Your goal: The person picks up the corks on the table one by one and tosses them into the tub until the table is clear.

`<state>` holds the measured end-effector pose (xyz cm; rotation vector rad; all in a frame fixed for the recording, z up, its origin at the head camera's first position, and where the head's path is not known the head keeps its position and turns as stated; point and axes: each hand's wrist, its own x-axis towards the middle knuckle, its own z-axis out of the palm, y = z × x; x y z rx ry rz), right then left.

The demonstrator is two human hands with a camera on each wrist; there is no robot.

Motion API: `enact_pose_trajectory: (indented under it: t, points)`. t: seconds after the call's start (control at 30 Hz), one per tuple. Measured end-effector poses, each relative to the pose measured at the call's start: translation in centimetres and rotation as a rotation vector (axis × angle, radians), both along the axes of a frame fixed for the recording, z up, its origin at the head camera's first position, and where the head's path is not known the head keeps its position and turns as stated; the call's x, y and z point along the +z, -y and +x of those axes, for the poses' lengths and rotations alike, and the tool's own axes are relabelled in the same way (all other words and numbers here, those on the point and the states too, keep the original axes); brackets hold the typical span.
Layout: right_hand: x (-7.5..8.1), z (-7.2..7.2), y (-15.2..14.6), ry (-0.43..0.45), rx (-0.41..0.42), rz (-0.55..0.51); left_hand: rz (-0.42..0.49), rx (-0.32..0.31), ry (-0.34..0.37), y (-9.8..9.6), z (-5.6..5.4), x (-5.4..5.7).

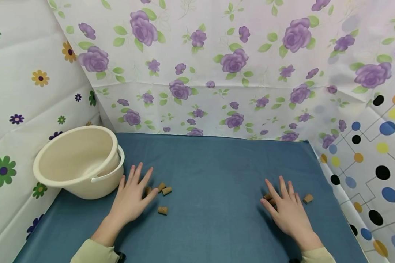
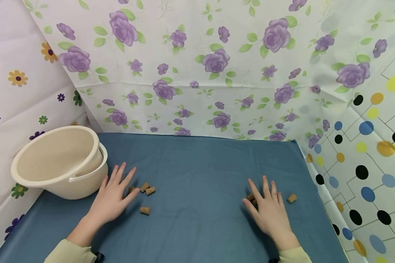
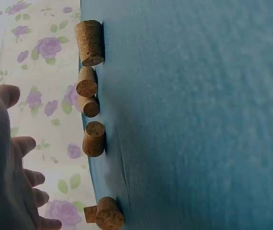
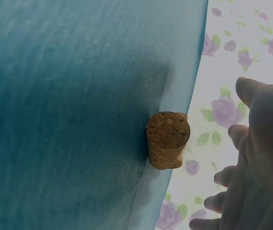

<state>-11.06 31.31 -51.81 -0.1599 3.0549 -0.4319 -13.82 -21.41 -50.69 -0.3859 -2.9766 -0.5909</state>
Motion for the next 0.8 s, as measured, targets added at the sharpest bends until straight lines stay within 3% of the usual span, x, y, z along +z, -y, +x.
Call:
enact_pose_trajectory:
  t: [0.2, 0.4, 0.67, 0.8]
  points:
    - [0.5, 0.4, -0.2, -0.034, 0.016, -0.011, 0.044, 0.003, -0.086, 0.5, 0.7, 0.6]
    - [1.1, 1.0, -0.5, -0.070, 0.024, -0.014, 0.156, 0.011, -0.205, 1.1, 1.9, 1.6]
    - [1.9, 1.8, -0.7, -0.079, -0.009, -0.015, 0.258, 0.076, -0.208, 2.2, 3.5, 3.6]
    - [2.0, 2.1, -1.0, -0.090, -0.037, -0.025, 0.306, 0.101, -0.251, 3.2, 4.4, 4.3]
